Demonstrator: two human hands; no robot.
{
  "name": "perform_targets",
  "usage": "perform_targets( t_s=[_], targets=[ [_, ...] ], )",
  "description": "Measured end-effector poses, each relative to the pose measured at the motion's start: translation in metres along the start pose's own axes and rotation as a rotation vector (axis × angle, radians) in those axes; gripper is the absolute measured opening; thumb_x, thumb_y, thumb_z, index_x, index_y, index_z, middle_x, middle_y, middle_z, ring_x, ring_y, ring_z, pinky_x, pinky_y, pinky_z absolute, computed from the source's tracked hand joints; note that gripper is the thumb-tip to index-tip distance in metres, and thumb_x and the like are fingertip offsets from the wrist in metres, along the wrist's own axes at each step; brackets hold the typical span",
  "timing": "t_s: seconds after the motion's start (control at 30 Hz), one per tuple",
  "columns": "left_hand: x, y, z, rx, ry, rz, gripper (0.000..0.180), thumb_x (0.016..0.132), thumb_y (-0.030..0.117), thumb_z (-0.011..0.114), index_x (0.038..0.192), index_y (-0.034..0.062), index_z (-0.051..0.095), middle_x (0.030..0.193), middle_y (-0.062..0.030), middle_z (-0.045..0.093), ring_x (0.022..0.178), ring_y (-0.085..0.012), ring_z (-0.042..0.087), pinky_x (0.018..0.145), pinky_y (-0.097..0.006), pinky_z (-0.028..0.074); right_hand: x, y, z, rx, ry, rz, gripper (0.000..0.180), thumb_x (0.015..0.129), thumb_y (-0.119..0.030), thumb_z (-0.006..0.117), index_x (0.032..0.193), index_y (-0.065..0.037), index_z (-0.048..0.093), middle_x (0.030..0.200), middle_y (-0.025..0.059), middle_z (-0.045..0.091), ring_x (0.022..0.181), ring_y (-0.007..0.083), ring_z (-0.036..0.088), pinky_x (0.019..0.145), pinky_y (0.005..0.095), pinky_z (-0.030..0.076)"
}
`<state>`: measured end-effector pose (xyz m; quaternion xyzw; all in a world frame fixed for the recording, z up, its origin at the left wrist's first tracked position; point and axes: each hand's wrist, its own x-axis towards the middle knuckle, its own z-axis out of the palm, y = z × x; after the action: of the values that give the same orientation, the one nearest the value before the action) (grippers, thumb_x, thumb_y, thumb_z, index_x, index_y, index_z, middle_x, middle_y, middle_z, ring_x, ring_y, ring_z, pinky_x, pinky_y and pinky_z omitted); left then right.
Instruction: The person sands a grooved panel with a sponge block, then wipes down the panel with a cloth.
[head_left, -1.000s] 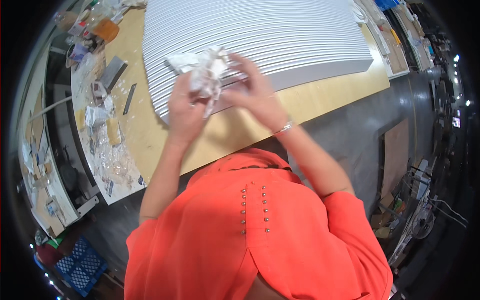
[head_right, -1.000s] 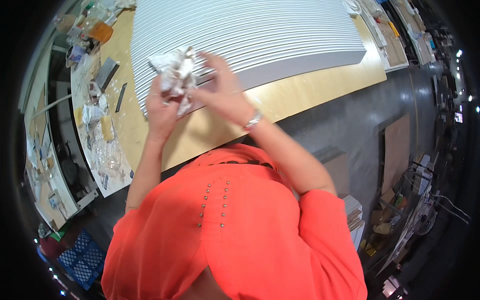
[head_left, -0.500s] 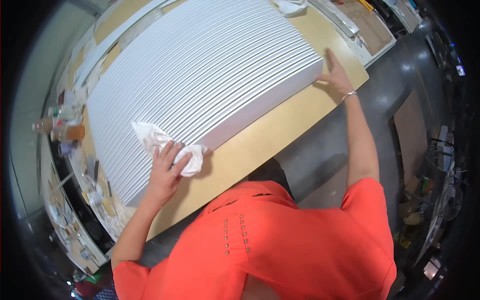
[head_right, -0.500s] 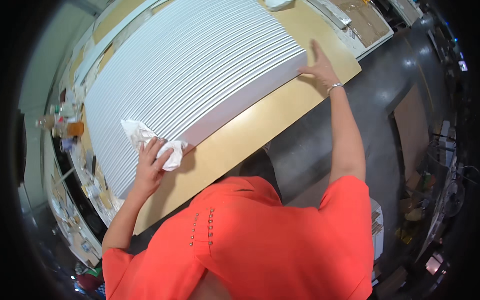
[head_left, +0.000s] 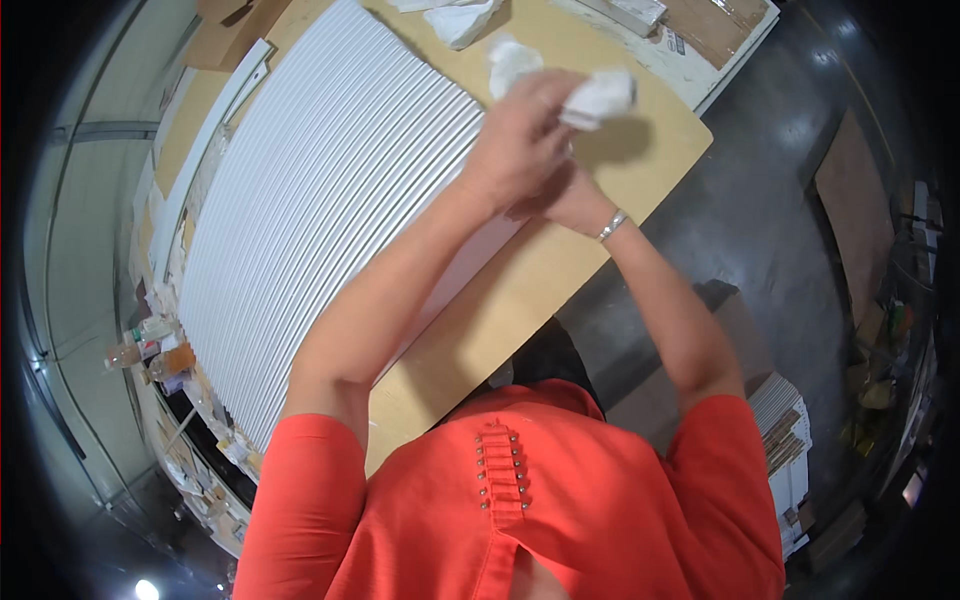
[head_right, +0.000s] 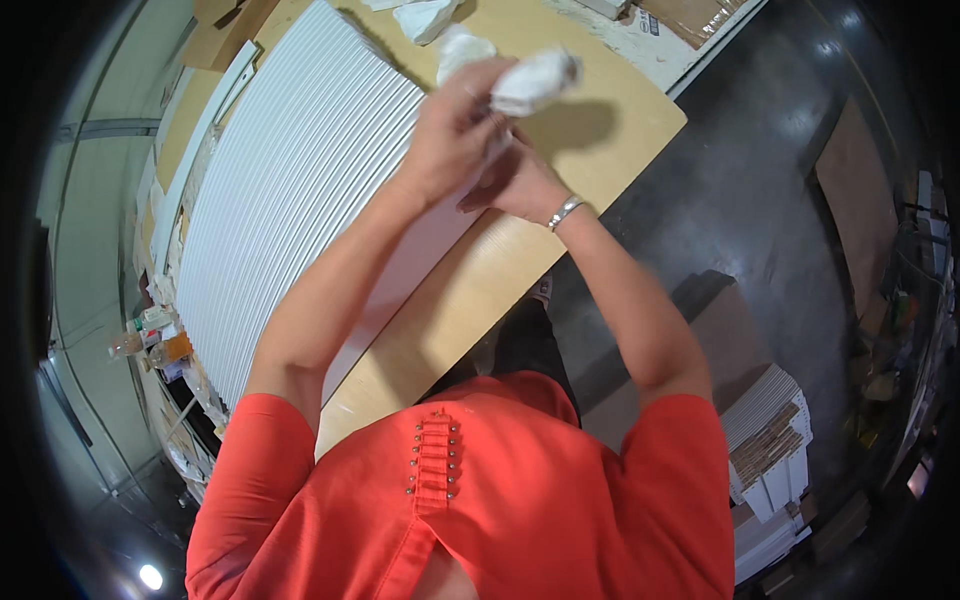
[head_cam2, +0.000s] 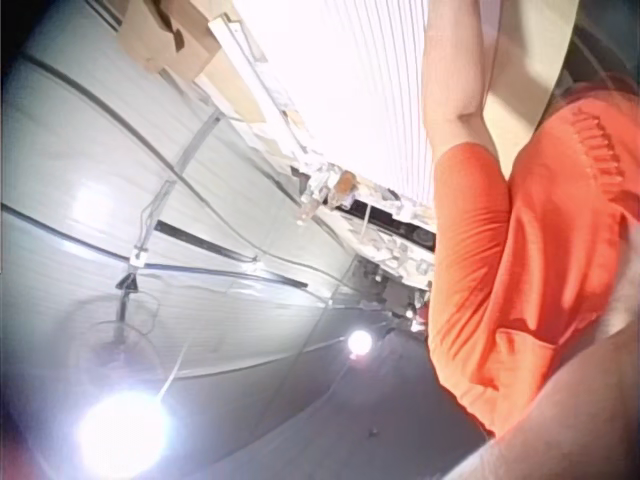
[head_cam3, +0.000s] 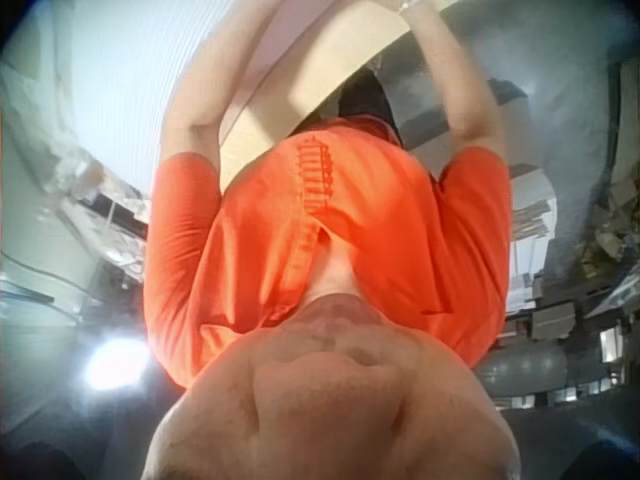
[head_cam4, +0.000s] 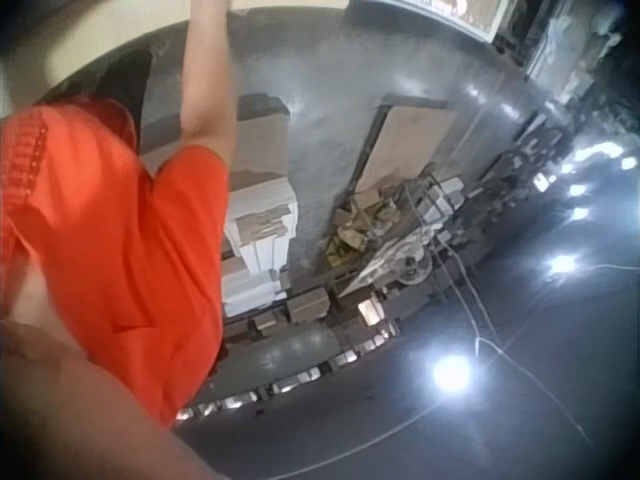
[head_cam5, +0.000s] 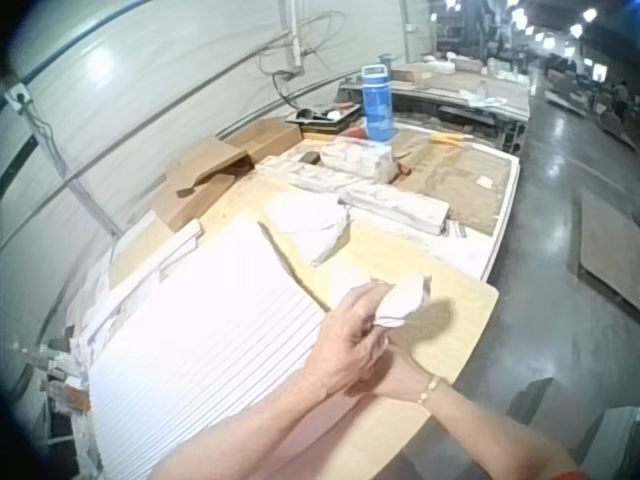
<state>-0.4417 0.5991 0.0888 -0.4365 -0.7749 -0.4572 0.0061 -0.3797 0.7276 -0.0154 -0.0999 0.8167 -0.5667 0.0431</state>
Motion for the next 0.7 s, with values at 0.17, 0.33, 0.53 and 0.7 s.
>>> perform_targets(
  t_s=[0.17, 0.33, 0.53, 0.7],
  targets=[
    [-0.072, 0.019, -0.077, 0.375, -0.297, -0.021, 0.056, 0.074, 0.003, 0.069, 0.129, 0.0083, 0.056, 0.131, -0.0173, 0.053, 0.120, -0.0386, 0.050, 0.103, -0.047, 0.040, -0.012, -0.025, -0.011, -0.229, 0.042, -0.013, 0.108, 0.059, -0.039, 0.085, 0.146, -0.004, 0.032, 0.146, 0.0161, 0.044, 0.136, 0.0250, 0.040, 0.118, 0.0423, 0.017],
    [-0.137, 0.032, -0.076, 0.457, -0.416, -0.255, 0.067, 0.070, -0.001, 0.070, 0.133, 0.0096, 0.052, 0.144, -0.0169, 0.043, 0.135, -0.0403, 0.038, 0.110, -0.053, 0.032, -0.013, -0.031, -0.004, -0.262, 0.054, 0.014, 0.110, 0.058, -0.037, 0.086, 0.146, -0.001, 0.031, 0.148, 0.0149, 0.041, 0.138, 0.0226, 0.038, 0.118, 0.0407, 0.016],
    [-0.062, 0.013, -0.047, 0.266, -0.293, -0.195, 0.065, 0.073, -0.004, 0.065, 0.135, 0.0107, 0.050, 0.142, -0.0160, 0.045, 0.132, -0.0401, 0.041, 0.110, -0.047, 0.036, -0.001, -0.044, -0.006, -0.068, -0.262, 0.317, 0.111, 0.056, -0.036, 0.087, 0.146, -0.001, 0.032, 0.146, 0.0148, 0.044, 0.135, 0.0234, 0.041, 0.118, 0.0407, 0.017],
    [-0.165, 0.027, -0.118, 0.341, -0.444, -0.205, 0.068, 0.068, -0.004, 0.066, 0.133, 0.0087, 0.052, 0.140, -0.0170, 0.049, 0.131, -0.0382, 0.044, 0.110, -0.055, 0.031, -0.006, -0.027, -0.020, -0.237, 0.021, 0.044, 0.111, 0.056, -0.035, 0.087, 0.145, 0.000, 0.032, 0.144, 0.0174, 0.045, 0.135, 0.0251, 0.041, 0.117, 0.0426, 0.018]
  ],
)
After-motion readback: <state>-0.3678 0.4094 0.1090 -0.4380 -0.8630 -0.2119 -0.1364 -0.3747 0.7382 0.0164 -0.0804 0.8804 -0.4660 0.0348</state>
